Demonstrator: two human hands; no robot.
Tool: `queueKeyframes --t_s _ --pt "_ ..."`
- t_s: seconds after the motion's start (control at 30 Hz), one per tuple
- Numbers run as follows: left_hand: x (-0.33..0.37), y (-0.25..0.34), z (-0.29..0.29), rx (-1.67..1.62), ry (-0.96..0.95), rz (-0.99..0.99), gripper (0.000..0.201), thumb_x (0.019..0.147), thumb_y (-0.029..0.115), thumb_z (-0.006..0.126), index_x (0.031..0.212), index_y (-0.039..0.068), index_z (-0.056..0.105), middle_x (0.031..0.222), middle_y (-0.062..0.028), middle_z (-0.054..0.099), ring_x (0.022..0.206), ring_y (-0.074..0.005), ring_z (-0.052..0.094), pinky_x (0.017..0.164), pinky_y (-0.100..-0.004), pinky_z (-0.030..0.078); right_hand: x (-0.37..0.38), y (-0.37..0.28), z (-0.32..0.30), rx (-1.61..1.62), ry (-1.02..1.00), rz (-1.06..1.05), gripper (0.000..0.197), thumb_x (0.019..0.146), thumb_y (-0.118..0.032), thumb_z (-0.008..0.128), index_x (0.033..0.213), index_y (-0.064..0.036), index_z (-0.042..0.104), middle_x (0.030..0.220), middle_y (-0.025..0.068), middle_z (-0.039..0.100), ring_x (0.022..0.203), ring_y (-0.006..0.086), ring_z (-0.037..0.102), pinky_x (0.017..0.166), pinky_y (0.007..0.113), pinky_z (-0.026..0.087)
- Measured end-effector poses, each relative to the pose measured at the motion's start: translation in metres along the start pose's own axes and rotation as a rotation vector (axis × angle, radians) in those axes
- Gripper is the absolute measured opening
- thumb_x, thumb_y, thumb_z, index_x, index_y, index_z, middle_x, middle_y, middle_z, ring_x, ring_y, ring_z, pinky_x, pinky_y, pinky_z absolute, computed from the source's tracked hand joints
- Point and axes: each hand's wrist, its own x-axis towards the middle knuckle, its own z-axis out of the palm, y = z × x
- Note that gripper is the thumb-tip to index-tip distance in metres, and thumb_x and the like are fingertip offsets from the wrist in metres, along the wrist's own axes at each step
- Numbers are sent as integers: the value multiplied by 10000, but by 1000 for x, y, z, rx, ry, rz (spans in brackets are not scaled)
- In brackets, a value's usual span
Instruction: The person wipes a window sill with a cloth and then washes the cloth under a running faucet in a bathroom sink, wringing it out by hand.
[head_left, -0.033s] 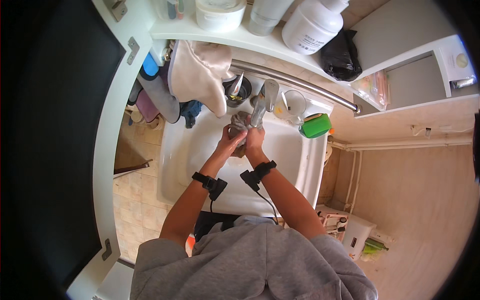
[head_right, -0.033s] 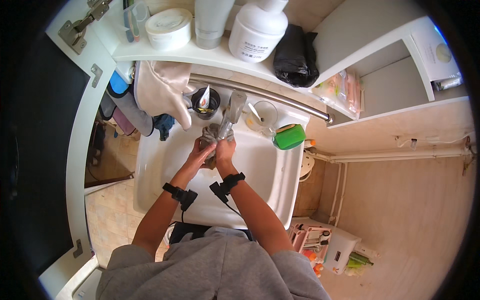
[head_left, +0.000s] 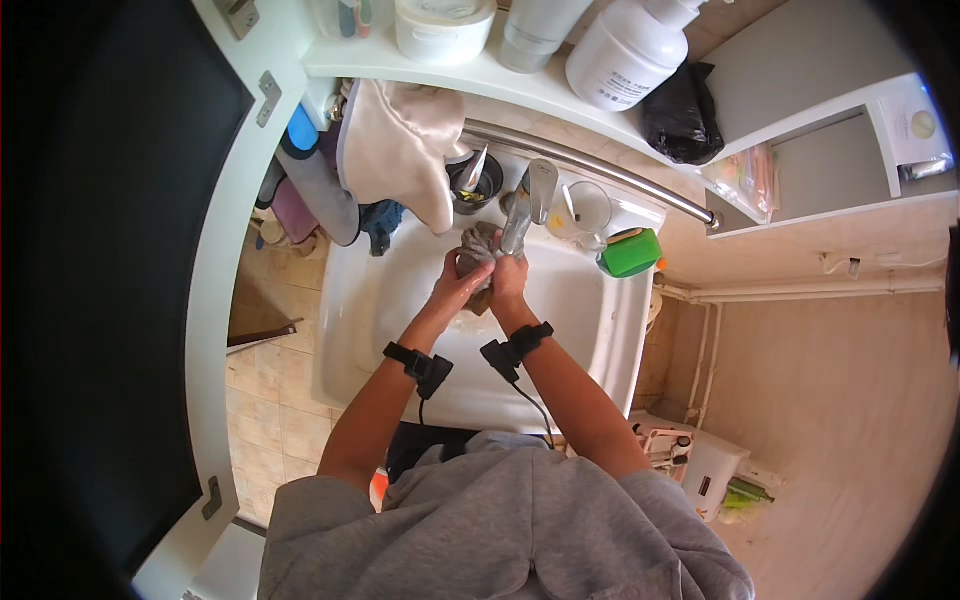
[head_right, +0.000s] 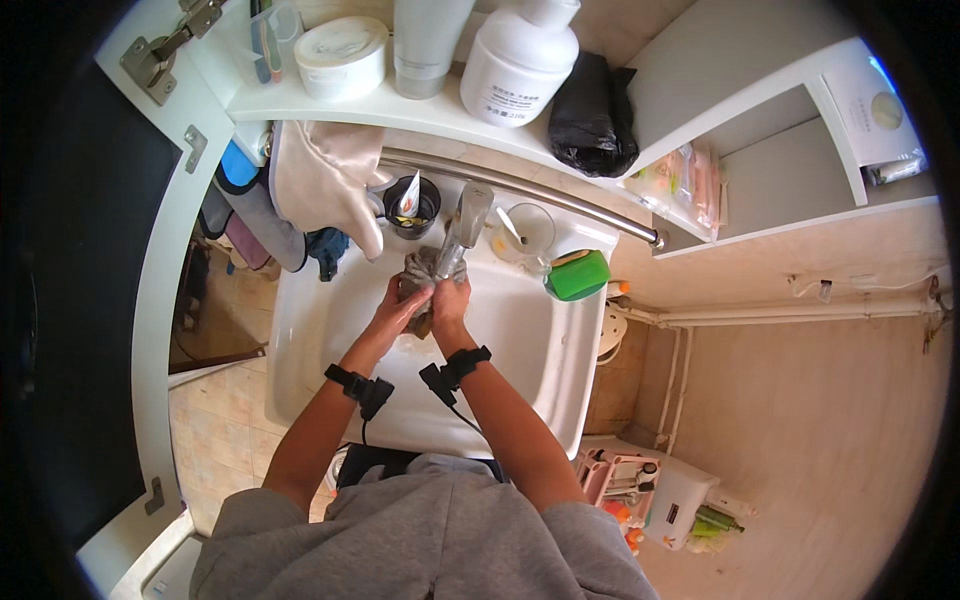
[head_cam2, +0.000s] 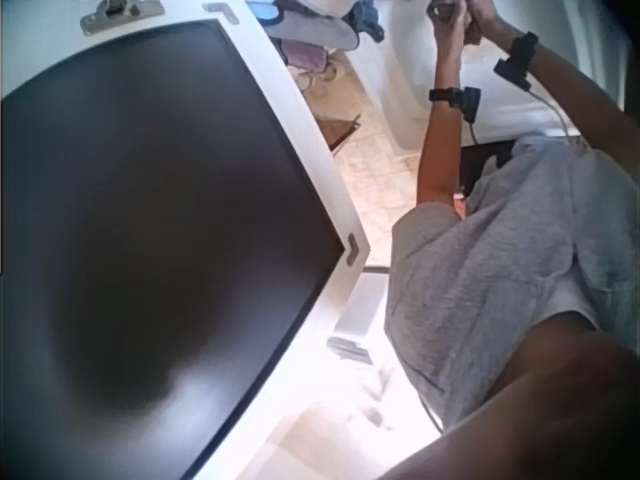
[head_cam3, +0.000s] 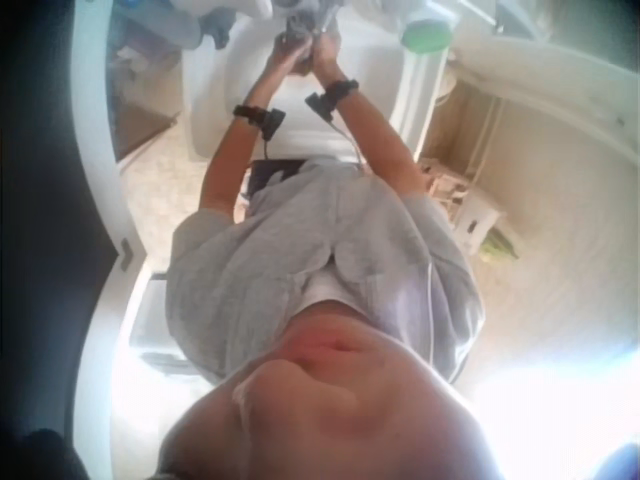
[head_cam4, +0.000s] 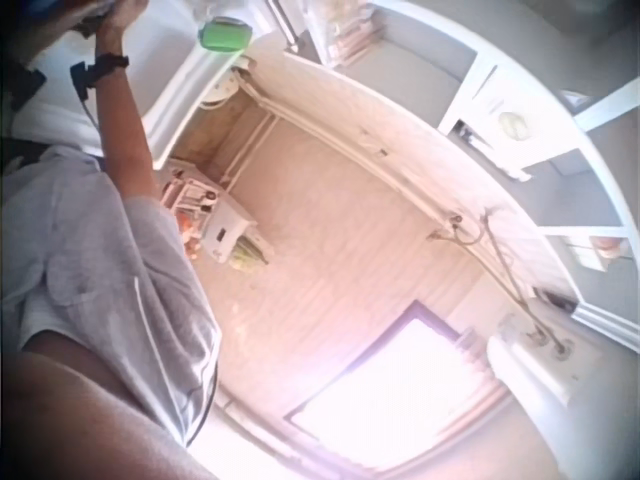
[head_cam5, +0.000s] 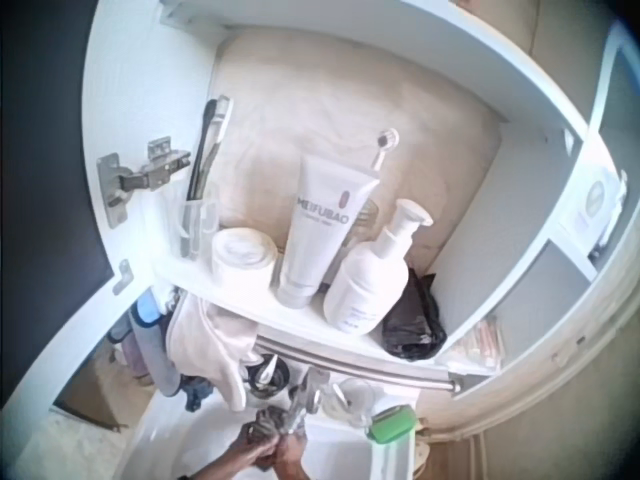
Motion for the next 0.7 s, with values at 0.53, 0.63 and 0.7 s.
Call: queueKeyframes --t_s 0.53,0.63,0.7 --pt "18 24 -10 194 -252 -30 633 737 397 855 1115 -34 587 955 -90 683 841 -212 657 764 -341 537 -26 -36 -44 148 -258 219 520 903 -278 702 1317 -61 474 1167 81 636 1022 209 646 880 360 542" --pt "12 13 -14 378 -347 314 819 738 277 872 1366 -19 437 1137 -160 619 1093 -232 606 935 -350 492 -16 -24 -52 238 -273 247 457 931 -292 619 1300 -50 497 1174 98 639 1033 229 648 907 372 533" --pt "10 2 -10 297 -208 359 828 746 276 865 1379 -18 418 1169 -167 610 1085 -239 609 934 -352 493 -17 -16 -50 251 -275 259 438 950 -317 567 1284 -36 519 1183 109 641 1067 233 639 944 380 518"
